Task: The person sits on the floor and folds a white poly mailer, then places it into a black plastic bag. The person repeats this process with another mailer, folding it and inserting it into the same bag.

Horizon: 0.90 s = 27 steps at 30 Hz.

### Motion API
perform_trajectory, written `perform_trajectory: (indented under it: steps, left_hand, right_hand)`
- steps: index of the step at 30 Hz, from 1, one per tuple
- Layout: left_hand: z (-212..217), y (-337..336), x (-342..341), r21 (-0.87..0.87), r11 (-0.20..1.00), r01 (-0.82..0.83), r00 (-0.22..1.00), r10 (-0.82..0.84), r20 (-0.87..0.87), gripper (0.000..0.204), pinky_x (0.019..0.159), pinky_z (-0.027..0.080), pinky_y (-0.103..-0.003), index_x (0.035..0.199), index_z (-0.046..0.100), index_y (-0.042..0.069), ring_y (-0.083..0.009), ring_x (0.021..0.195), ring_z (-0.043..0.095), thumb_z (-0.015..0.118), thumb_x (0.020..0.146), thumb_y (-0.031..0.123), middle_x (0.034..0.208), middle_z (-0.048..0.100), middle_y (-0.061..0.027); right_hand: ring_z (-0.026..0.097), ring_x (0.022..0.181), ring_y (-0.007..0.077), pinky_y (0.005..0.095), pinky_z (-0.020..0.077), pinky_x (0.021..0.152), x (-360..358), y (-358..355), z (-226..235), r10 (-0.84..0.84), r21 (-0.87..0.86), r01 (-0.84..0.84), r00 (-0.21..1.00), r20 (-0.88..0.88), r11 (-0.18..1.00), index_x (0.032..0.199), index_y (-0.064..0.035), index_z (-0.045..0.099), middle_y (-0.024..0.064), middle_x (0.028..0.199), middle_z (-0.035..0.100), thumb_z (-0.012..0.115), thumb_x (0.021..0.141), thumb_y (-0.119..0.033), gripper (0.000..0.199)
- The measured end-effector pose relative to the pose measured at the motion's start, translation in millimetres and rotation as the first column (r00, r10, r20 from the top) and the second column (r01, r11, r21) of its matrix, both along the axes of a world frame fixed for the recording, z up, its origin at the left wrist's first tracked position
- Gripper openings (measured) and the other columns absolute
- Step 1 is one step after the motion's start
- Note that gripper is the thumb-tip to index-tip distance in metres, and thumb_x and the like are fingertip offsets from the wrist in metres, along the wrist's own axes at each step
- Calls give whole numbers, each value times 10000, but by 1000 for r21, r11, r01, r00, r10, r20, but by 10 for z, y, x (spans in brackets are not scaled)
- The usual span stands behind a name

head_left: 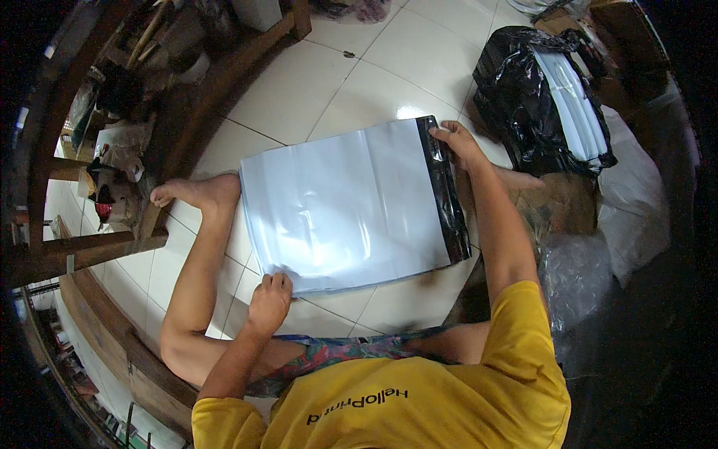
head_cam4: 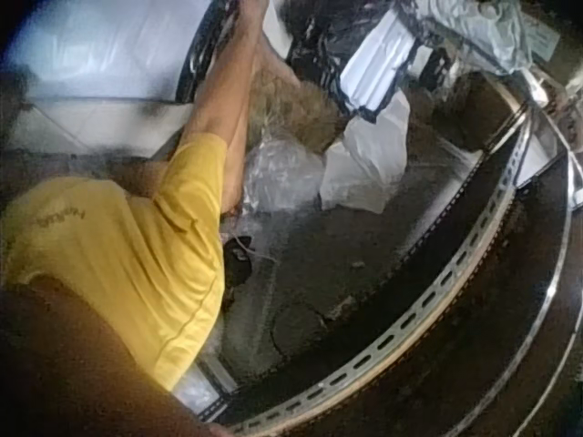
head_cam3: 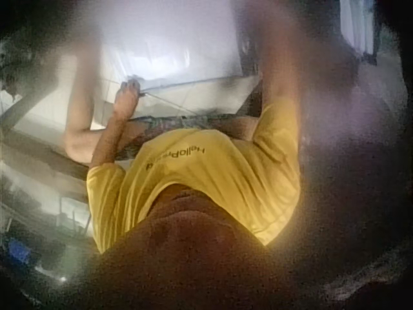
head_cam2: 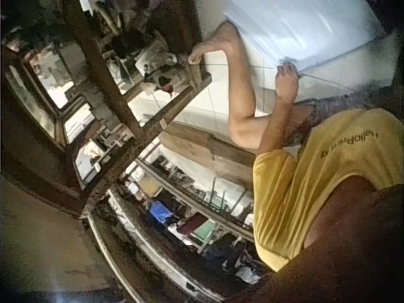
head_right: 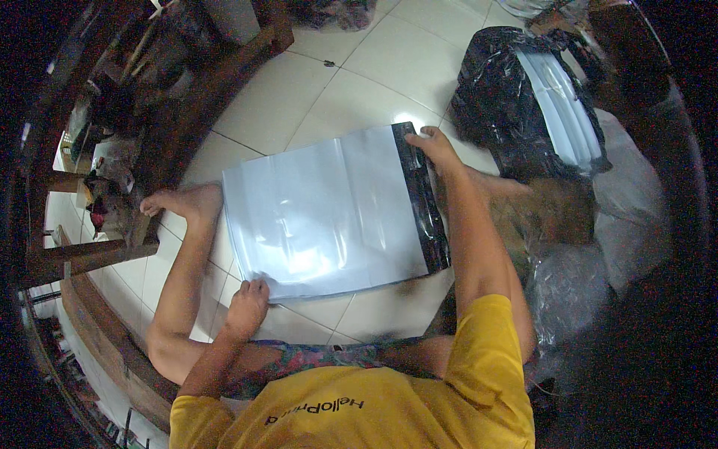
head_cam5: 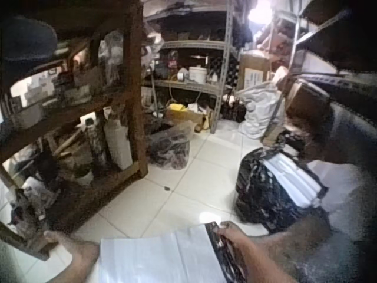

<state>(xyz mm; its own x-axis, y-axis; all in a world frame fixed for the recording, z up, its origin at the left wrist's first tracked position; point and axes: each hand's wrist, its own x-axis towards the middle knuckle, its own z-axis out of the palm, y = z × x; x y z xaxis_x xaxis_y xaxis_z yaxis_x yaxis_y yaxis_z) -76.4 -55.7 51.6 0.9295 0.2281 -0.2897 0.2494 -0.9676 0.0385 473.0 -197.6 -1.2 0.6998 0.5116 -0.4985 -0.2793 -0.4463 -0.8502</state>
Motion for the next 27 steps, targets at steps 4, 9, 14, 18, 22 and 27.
perform_trajectory:
  steps: [4,9,14,18,22,27]
  left_hand:
    - [-37,-12,-28,6,1000,-17,1000,17,14,324,669,594,-340,1097,617,-37,-266,864,624,614,812,115,977,603,-123]
    - [-25,-12,-11,-10,999,-32,999,32,28,332,672,596,-343,1106,618,-43,-273,875,627,610,814,114,982,604,-129]
    - [-14,8,1,-13,1000,-15,1000,15,21,331,681,598,-343,1103,626,-44,-276,884,629,619,813,116,985,607,-129]
    - [-20,-3,-4,-18,999,-36,999,36,-11,333,698,599,-351,1112,629,-40,-281,903,630,618,817,113,1003,614,-134]
    - [-24,-25,-52,-44,997,-65,997,63,-36,352,737,601,-378,1135,625,-35,-297,946,632,617,820,120,1049,631,-144]
    - [53,63,62,-57,998,-25,999,27,27,252,696,598,-350,1029,658,-14,-275,890,631,620,813,110,976,625,-114]
  right_hand:
    - [622,780,147,287,511,702,-5,265,139,131,22,-136,977,167,990,1336,-42,529,77,951,660,768,869,-120,531]
    - [588,816,99,262,482,728,29,301,5,145,31,-157,960,237,987,1208,-64,635,3,898,624,733,889,-62,333]
    - [572,752,111,291,456,636,329,189,-207,255,3,-280,880,402,960,1062,-85,682,39,846,640,783,840,-91,244]
    - [503,773,79,241,432,731,376,249,-27,420,-234,-349,774,474,907,1075,-99,676,-51,816,563,774,853,-93,243]
    - [566,775,177,336,479,744,224,364,-9,409,-357,-230,701,585,905,1120,-73,660,43,847,608,775,859,-133,292]
    - [603,920,388,482,487,859,-184,166,108,338,-366,58,269,902,929,1210,-20,612,209,988,631,755,847,-146,410]
